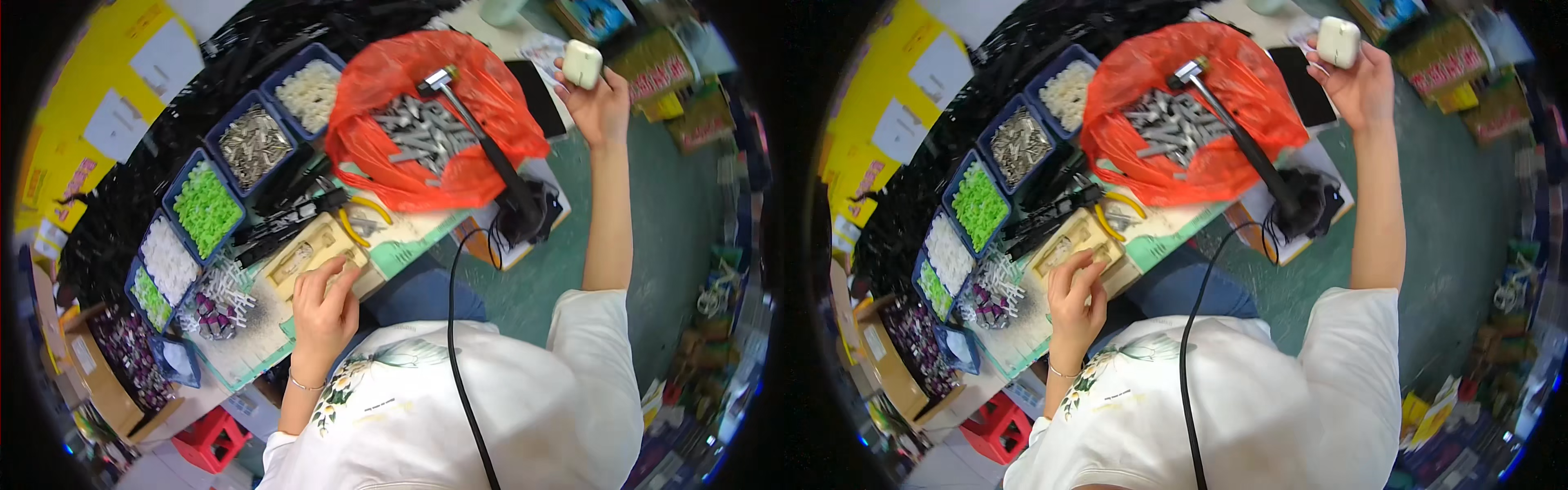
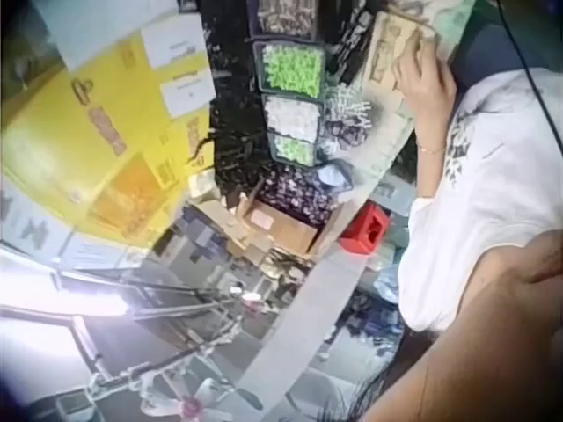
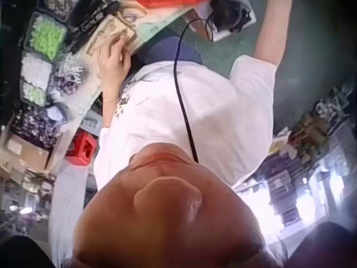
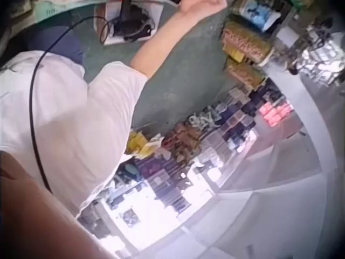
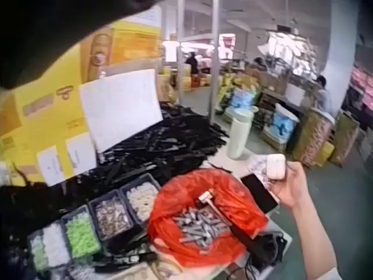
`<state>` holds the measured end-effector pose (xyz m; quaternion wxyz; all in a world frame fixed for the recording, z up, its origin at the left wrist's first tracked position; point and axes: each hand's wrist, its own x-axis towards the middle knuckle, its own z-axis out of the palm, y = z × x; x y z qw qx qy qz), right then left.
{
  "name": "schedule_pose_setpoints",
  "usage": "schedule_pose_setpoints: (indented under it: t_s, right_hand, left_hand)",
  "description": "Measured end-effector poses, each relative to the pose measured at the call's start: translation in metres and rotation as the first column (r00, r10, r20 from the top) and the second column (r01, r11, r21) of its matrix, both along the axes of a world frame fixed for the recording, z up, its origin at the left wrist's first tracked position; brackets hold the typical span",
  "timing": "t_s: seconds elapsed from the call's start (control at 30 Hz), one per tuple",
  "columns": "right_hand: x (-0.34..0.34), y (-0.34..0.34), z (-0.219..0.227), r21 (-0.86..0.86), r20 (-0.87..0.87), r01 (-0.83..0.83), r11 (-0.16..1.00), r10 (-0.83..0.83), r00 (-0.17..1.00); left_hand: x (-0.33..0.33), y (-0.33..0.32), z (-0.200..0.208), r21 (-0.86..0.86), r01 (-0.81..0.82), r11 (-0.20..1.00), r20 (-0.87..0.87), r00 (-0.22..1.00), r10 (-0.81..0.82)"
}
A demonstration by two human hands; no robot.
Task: Assembling small plastic toy components and electronic parts at a factory workstation using hands and specialized tools.
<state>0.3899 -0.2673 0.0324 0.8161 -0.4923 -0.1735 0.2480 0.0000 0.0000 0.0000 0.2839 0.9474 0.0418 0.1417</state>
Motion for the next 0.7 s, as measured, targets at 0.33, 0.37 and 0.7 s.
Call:
schedule_pose_setpoints:
  t_s: [0.33,0.37,0.7]
  right_hand:
    - [-0.217,-0.128,-0.156,-0.308,-0.484,0.333,0.891,-0.449,0.751]
    - [-0.226,-0.121,-0.171,-0.251,-0.546,0.363,0.898,-0.441,0.712]
    - [-0.185,0.037,-0.278,-0.426,-0.432,0.040,0.904,-0.242,0.869]
  left_hand:
    - [-0.010,-0.027,-0.039,0.434,0.171,0.884,-0.196,0.976,-0.092]
    - [-0.012,-0.025,-0.048,0.508,0.163,0.846,-0.192,0.979,-0.073]
    - [-0.017,-0.022,-0.071,0.748,0.149,0.647,-0.127,0.989,-0.080]
